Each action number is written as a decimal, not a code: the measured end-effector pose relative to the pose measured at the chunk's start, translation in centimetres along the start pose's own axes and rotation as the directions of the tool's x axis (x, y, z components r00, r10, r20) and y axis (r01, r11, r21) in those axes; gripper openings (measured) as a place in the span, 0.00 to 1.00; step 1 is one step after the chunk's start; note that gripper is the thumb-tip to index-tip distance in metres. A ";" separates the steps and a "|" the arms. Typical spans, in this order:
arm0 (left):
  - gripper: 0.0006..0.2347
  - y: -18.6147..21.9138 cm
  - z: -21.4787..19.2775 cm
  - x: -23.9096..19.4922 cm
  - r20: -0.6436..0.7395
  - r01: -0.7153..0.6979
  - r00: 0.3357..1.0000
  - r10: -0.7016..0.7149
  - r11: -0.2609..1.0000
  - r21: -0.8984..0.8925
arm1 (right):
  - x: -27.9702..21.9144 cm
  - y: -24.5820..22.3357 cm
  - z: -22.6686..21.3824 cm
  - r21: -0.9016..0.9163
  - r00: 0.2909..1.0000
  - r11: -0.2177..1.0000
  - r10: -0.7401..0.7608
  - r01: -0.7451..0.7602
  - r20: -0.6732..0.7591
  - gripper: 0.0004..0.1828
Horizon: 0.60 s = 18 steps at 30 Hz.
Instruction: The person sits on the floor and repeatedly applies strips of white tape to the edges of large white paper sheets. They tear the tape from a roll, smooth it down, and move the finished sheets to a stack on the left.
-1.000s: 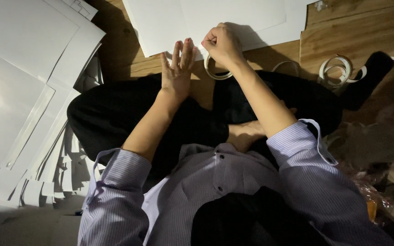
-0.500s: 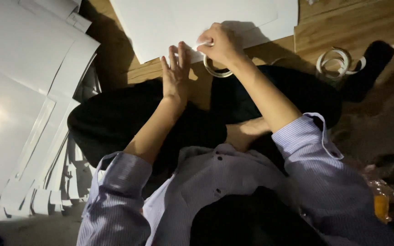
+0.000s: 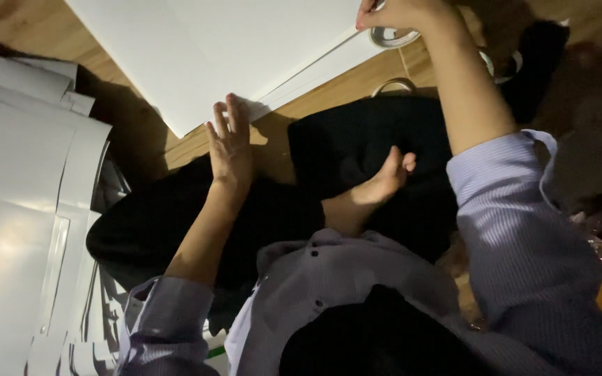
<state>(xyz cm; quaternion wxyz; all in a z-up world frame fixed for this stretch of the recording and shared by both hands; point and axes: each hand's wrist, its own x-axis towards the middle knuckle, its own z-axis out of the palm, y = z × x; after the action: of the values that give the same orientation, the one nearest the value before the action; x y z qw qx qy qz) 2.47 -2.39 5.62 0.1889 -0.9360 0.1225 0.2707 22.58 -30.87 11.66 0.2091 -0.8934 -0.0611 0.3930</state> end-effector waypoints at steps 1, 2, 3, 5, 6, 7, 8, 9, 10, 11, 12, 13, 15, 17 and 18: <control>0.33 0.2 0.2 0.3 -0.005 -0.006 1.000 0.006 1.000 0.006 | 0.6 1.0 0.1 0.006 1.000 1.000 0.005 -0.005 -0.007 0.06; 0.34 0.4 0.5 0.5 0.018 0.004 1.000 -0.004 1.000 -0.010 | 1.4 1.9 0.4 0.003 1.000 1.000 0.015 -0.015 -0.001 0.06; 0.35 0.5 0.8 0.7 0.041 0.015 0.999 -0.014 1.000 -0.025 | 2.1 2.7 0.6 -0.001 1.000 1.000 0.026 -0.026 0.005 0.06; 0.33 0.5 0.5 0.5 0.016 0.021 1.000 -0.021 1.000 -0.004 | 1.8 2.5 0.6 0.012 1.000 1.000 0.006 -0.005 -0.024 0.04; 0.32 0.5 0.4 0.3 -0.007 0.028 1.000 -0.028 1.000 0.013 | 1.7 2.3 0.7 0.020 0.999 1.000 -0.014 0.015 -0.051 0.04; 0.32 0.5 0.7 0.4 -0.005 0.030 1.000 -0.030 0.999 0.017 | 1.7 2.2 0.8 0.023 0.999 1.000 -0.018 0.019 -0.051 0.04; 0.32 0.6 0.9 0.4 -0.043 0.036 0.998 -0.036 0.999 0.003 | 1.7 2.2 0.9 -0.005 0.997 1.000 0.010 -0.010 -0.071 0.03; 0.32 0.6 1.1 0.5 -0.080 0.042 0.996 -0.042 0.999 -0.010 | 1.6 2.1 0.9 -0.032 0.995 0.999 0.036 -0.039 -0.093 0.06; 0.32 0.6 1.0 0.5 -0.080 0.042 0.996 -0.042 0.999 -0.010 | 2.1 2.5 1.1 -0.032 0.995 0.999 0.036 -0.039 -0.093 0.06; 0.32 0.6 1.0 0.4 -0.088 0.040 0.995 -0.042 0.999 -0.018 | 2.7 2.9 1.3 -0.013 0.996 0.999 0.033 -0.034 -0.081 0.04; 0.33 0.5 0.9 0.4 -0.095 0.041 0.995 -0.043 0.999 -0.025 | 3.2 3.2 1.5 0.006 0.997 1.000 0.028 -0.028 -0.069 0.03; 0.33 0.6 1.4 0.6 -0.094 0.042 0.995 -0.044 0.999 -0.025 | 3.7 3.7 1.7 0.006 0.997 1.000 0.027 -0.026 -0.069 0.03; 0.33 0.8 2.6 0.9 -0.128 0.047 0.991 -0.046 0.999 0.001 | 4.7 4.6 2.3 -0.012 0.993 1.000 0.016 -0.018 -0.120 0.04; 0.33 0.9 2.9 1.0 -0.144 0.048 0.988 -0.049 0.999 -0.008 | 3.9 3.6 2.2 0.026 0.993 0.999 0.045 -0.042 -0.111 0.03; 0.34 0.9 3.1 1.1 -0.161 0.048 0.986 -0.050 0.999 -0.017 | 3.5 3.1 2.1 0.064 0.992 0.996 0.074 -0.068 -0.100 0.03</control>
<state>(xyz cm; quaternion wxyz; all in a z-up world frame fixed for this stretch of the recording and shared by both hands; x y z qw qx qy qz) 1.66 -2.03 2.33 0.1789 -0.9588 0.1127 0.1899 23.23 -32.04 6.74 0.2247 -0.9072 -0.0066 0.3556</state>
